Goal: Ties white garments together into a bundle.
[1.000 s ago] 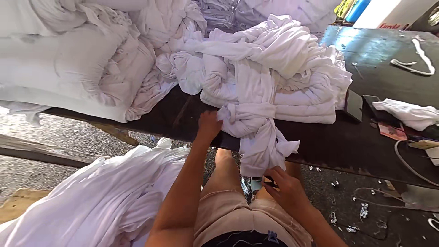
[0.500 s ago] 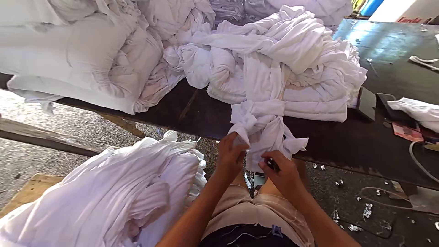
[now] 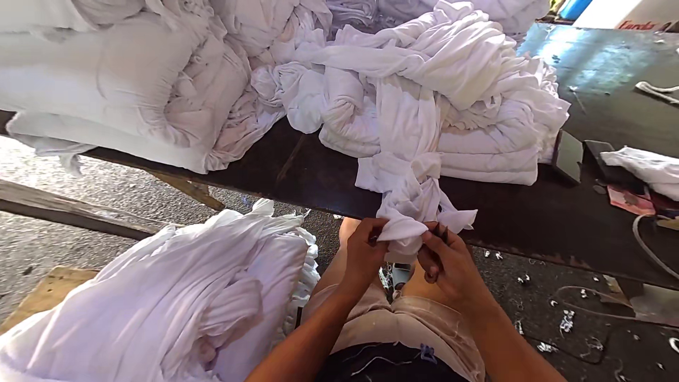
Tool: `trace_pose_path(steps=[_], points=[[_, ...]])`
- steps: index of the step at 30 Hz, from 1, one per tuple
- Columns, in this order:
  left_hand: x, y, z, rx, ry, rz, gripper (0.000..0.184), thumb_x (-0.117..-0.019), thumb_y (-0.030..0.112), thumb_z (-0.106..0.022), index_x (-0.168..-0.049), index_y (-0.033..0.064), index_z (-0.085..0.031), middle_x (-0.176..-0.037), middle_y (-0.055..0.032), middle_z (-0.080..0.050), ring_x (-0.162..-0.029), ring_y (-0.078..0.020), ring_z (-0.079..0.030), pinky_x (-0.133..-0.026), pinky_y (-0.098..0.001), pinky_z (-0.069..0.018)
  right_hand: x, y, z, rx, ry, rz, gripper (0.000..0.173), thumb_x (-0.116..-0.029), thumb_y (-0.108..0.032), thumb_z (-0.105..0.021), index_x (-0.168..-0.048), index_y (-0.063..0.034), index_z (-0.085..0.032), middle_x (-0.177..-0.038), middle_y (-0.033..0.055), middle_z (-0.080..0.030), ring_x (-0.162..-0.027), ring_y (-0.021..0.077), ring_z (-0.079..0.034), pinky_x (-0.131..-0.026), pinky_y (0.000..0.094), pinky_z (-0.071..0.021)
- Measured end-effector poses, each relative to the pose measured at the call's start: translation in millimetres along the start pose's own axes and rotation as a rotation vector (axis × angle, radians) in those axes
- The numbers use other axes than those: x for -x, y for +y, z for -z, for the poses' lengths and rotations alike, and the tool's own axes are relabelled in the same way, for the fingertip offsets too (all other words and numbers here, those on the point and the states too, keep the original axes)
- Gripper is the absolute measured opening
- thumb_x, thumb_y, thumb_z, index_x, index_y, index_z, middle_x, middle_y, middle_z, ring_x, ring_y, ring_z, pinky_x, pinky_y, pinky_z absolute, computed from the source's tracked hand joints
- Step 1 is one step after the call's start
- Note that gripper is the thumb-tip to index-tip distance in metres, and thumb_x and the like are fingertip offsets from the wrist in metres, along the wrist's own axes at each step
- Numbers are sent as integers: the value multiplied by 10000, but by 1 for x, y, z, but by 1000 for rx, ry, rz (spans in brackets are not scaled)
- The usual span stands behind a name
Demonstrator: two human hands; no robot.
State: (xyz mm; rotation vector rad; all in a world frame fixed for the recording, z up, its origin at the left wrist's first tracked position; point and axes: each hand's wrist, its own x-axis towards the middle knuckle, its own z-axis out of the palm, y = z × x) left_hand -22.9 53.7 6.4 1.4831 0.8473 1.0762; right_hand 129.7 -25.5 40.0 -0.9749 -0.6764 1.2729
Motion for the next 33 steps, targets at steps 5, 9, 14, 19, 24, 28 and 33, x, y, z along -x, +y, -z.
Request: trace_pose_path(steps=[5, 9, 14, 19, 24, 28, 33], points=[[-12, 20, 11, 890, -118, 547, 267, -1086, 78, -330, -1119, 46, -592, -966, -78, -738, -900, -180, -739, -879, -354, -604, -2, -4, 10, -274, 86, -118, 304, -1074, -143, -391, -906, -131, -645, -593, -61, -562, -420, -21, -450, -409, 134, -402], [-12, 23, 10, 928, -128, 518, 266, -1069, 64, -348, -1090, 61, -613, -972, -87, -740, -909, -194, -739, -886, -367, -602, -1, -5, 11, -297, 103, -127, 321, -1091, -151, -363, -933, -115, -640, -597, -58, -564, -419, -20, -453, -407, 133, -408], [-8, 20, 10, 795, -228, 369, 218, -1028, 66, -433, -1123, 63, -630, -1017, -61, -731, -938, -167, -721, -894, -361, -589, -1, -6, 10, -194, 134, -62, 270, -1074, -119, -405, -952, -104, -645, -599, -45, -578, -424, -10, -471, -409, 143, -424], [-2, 11, 2, 78, -222, -249, 316, -942, 234, -695, -1134, -18, -698, -1295, -127, -574, -1216, -100, -558, -1020, -263, -499, 3, -5, 7, 24, 105, 23, 168, -1059, -118, -465, -1026, -98, -629, -622, -72, -580, -431, -25, -457, -412, 133, -413], [1, 13, -8, -196, -151, -406, 158, -917, 199, -736, -967, 52, -764, -1277, -232, -593, -1222, -206, -569, -1031, -284, -479, 5, -3, 4, 157, 65, 50, 116, -1047, -121, -506, -1025, -98, -618, -669, -86, -575, -451, -35, -443, -418, 125, -398], [5, 16, -2, -189, -285, -315, 193, -977, 136, -625, -925, -41, -682, -1259, -229, -605, -1213, -200, -588, -1031, -294, -480, 7, -3, 8, 518, 78, 209, 126, -1003, -109, -591, -1096, -27, -613, -882, -55, -638, -660, -50, -557, -590, 115, -477], [10, 15, 6, 51, -379, -140, 242, -963, 169, -607, -897, -61, -644, -1323, -195, -589, -1281, -131, -550, -1060, -275, -465, 23, -1, 12, 1171, 102, 601, 385, -1000, -323, -632, -1165, 25, -650, -1026, 137, -656, -742, 78, -578, -634, 187, -490]])
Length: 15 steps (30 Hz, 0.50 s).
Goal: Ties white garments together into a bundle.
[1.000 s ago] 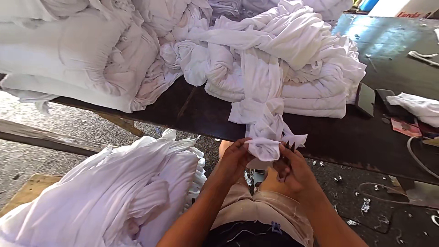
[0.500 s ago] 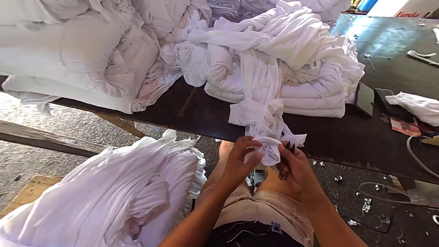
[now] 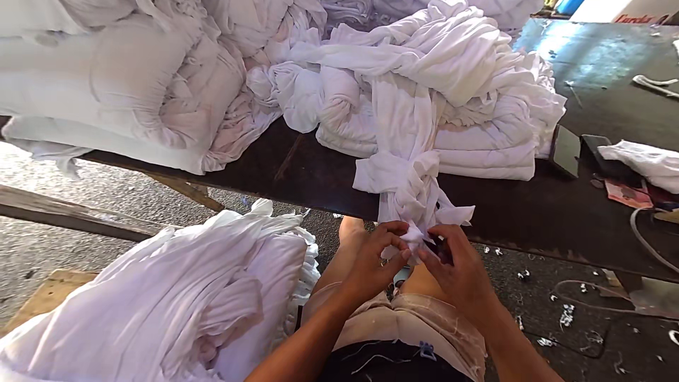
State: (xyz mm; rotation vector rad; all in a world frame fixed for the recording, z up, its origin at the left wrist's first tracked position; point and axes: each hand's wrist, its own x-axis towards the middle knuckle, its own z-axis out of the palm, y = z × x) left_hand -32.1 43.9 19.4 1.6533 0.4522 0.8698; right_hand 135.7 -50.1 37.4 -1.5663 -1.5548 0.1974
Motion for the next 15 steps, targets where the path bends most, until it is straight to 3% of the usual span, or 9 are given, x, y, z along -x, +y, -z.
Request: trace_pose_path(steps=[2, 4, 9, 15], points=[[1, 0, 1, 57, 22, 2, 240, -946, 192, -637, -874, -37, -646, -1340, -174, -591, -1299, -127, -540, -1071, -293, -463, 5, -4, 1, 200, 39, 161, 319, -1026, -318, -587, -1085, -30, -712, -1009, 144, -713, -810, 177, -691, -688, 284, -572], [2, 1, 0, 57, 19, -36, 260, -943, 225, -666, -861, -21, -655, -1365, -178, -582, -1329, -146, -522, -1093, -318, -451, 9, -9, 0, 333, 45, 250, 280, -1030, -288, -574, -1039, -60, -736, -958, 122, -737, -822, 225, -721, -690, 333, -579], [5, 4, -5, -11, -25, -103, 264, -933, 205, -706, -836, -35, -653, -1393, -221, -557, -1375, -174, -489, -1115, -325, -439, 11, -6, -3, 349, 37, 280, 247, -1030, -200, -549, -1004, -66, -756, -916, 93, -755, -795, 215, -724, -682, 317, -570], [5, 0, -6, 41, -39, -97, 232, -927, 182, -706, -836, -24, -649, -1404, -203, -550, -1383, -166, -478, -1116, -324, -439, 8, 1, -1, 295, 5, 237, 270, -1015, -249, -572, -1040, -46, -748, -934, 106, -754, -816, 225, -734, -706, 331, -591]])
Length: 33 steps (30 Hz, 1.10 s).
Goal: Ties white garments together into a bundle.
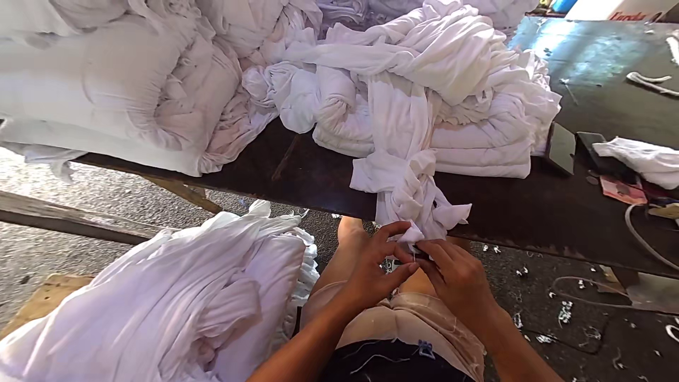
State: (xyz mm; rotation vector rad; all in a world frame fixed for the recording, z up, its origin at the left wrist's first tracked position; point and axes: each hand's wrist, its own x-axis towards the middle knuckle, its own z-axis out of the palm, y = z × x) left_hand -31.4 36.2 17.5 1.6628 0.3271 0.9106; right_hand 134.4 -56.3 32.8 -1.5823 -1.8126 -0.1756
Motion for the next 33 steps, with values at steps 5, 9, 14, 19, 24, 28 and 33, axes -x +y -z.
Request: trace_pose_path(steps=[5, 9, 14, 19, 24, 28, 33], points=[[0, 1, -3, -23, 7, -3, 228, -923, 155, -706, -826, -43, -648, -1408, -217, -540, -1371, -188, -500, -1092, -340, -477, 0, 1, 3, -61, 38, 13, 255, -1035, -208, -553, -992, -49, -747, -856, 91, -735, -774, 182, -715, -707, 280, -577], [-2, -4, -6, -25, 40, 119, 204, -917, 103, -681, -940, -93, -629, -1365, -225, -526, -1252, -165, -573, -984, -282, -535, -7, 10, 2, -227, 65, -176, 301, -993, -257, -641, -1082, 25, -698, -948, 142, -676, -697, 85, -597, -620, 176, -504], [-4, -12, -14, -418, 63, 183, 449, -860, 130, -767, -1205, -104, -601, -1286, -281, -588, -1149, -310, -625, -935, -368, -540, -26, 23, -5, -329, 6, -351, 330, -935, -182, -691, -1182, 36, -676, -1115, 175, -657, -690, 54, -537, -581, 172, -445], [-1, -29, -18, -787, 19, -42, 370, -791, 56, -783, -1131, -61, -697, -1114, -254, -672, -1036, -396, -673, -902, -479, -563, -51, 31, -24, -149, -88, -291, 407, -915, -108, -695, -1304, 6, -656, -1265, 248, -643, -792, 294, -696, -672, 431, -581], [2, -10, 3, -766, 189, -76, 175, -812, -10, -678, -976, -47, -725, -955, -206, -684, -833, -273, -702, -736, -371, -597, -58, 43, -32, 47, -42, -74, 206, -900, -76, -683, -1072, 30, -725, -933, 196, -723, -727, 339, -728, -603, 472, -592], [4, 13, 22, -677, 355, -205, 195, -905, 59, -607, -1031, -57, -702, -969, -164, -671, -837, -96, -654, -731, -176, -545, -44, 17, -19, -98, 72, 128, 150, -895, -117, -654, -974, 3, -695, -802, 127, -709, -656, 220, -692, -558, 342, -558], [-14, 30, 27, -806, 38, 134, 352, -947, 35, -529, -1264, -55, -651, -880, -197, -735, -770, -339, -734, -705, -523, -585, -36, -1, -4, -129, 191, 196, 132, -970, -143, -591, -960, -31, -660, -719, 80, -639, -610, 155, -613, -555, 239, -500]])
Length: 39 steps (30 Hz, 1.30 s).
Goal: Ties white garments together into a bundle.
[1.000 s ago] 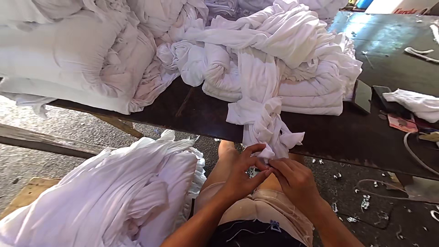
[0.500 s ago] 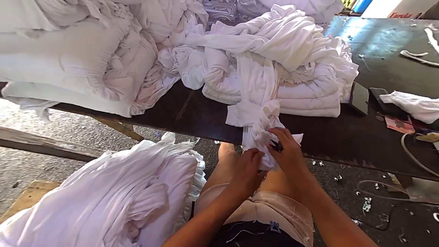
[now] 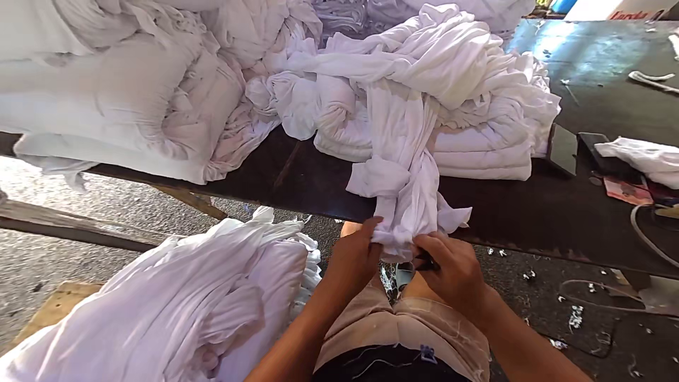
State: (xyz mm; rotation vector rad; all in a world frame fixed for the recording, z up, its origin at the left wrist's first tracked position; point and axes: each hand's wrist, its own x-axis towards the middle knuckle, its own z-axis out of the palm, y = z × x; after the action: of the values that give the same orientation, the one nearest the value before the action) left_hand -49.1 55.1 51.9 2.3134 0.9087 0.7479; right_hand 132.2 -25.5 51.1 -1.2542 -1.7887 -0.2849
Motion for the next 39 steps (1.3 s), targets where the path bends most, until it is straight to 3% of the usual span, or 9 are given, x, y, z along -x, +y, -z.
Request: trace_pose_path(steps=[2, 4, 6, 10, 15, 23, 27, 34, 39], points=[[-19, 11, 12, 95, -359, -79, 294, -977, 3, -519, -1229, -66, -654, -902, -230, -716, -831, -372, -716, -784, -546, -559, 0, -6, 9, -21, -15, 17, 150, -992, -154, -561, -958, -42, -653, -721, 74, -632, -624, 156, -612, -576, 242, -505], [-47, 19, 18, 265, -435, -254, 259, -978, -13, -528, -1182, -52, -683, -948, -187, -728, -860, -263, -715, -810, -438, -565, 3, -17, 14, -53, -71, 58, 184, -1022, -188, -529, -962, -60, -647, -736, 65, -645, -647, 162, -635, -601, 263, -531], [-82, 23, 26, 529, -290, -278, 379, -1005, 11, -502, -1372, -52, -576, -1232, -136, -691, -1074, -144, -678, -964, -342, -543, 8, -26, 15, -110, -176, 106, 151, -1017, -172, -532, -961, -78, -636, -764, 52, -657, -667, 158, -649, -608, 266, -543], [-149, 20, 46, 847, 165, -101, 846, -1007, 207, -571, -1623, 64, -10, -1548, -158, -441, -1265, -187, -601, -1046, -367, -517, 18, -18, 7, -124, -342, 51, 89, -926, -102, -631, -992, -77, -685, -856, 72, -702, -677, 183, -687, -555, 308, -560], [-135, -6, 39, 466, 88, 114, 367, -1047, 141, -518, -1367, -38, -545, -1307, -173, -636, -1136, -212, -656, -991, -395, -530, 29, 8, -1, -55, -329, -131, 133, -886, -62, -667, -1005, -47, -723, -1008, 120, -736, -717, 219, -725, -552, 354, -586], [-77, -58, -3, -92, -66, 354, 311, -996, 211, -638, -1116, -66, -711, -1272, -304, -605, -1260, -493, -515, -1059, -645, -383, 31, 16, -18, -147, -363, -189, 162, -872, -24, -681, -1027, -26, -728, -1044, 141, -737, -786, 242, -743, -620, 377, -608], [-75, -55, -23, -87, 2, 361, 305, -961, 217, -682, -1074, -64, -718, -1267, -299, -601, -1257, -503, -493, -1045, -653, -355, 26, 12, -24, -177, -379, -205, 159, -878, -26, -676, -1029, -23, -727, -1014, 140, -737, -770, 248, -737, -612, 388, -602], [-65, -27, -13, 382, 179, 417, 182, -982, 100, -645, -1044, -71, -658, -933, -137, -679, -826, -136, -645, -793, -306, -530, 11, 14, -27, -180, -247, -285, 151, -920, -56, -651, -1038, 0, -727, -999, 148, -728, -769, 219, -718, -642, 346, -594], [-47, -3, -13, 665, 212, 242, 97, -942, 35, -642, -976, -56, -643, -902, -45, -671, -798, -24, -647, -761, -199, -556, -11, 12, -40, -165, -72, -432, 382, -905, -204, -734, -1185, 49, -672, -1021, 177, -682, -673, 147, -594, -589, 261, -504]])
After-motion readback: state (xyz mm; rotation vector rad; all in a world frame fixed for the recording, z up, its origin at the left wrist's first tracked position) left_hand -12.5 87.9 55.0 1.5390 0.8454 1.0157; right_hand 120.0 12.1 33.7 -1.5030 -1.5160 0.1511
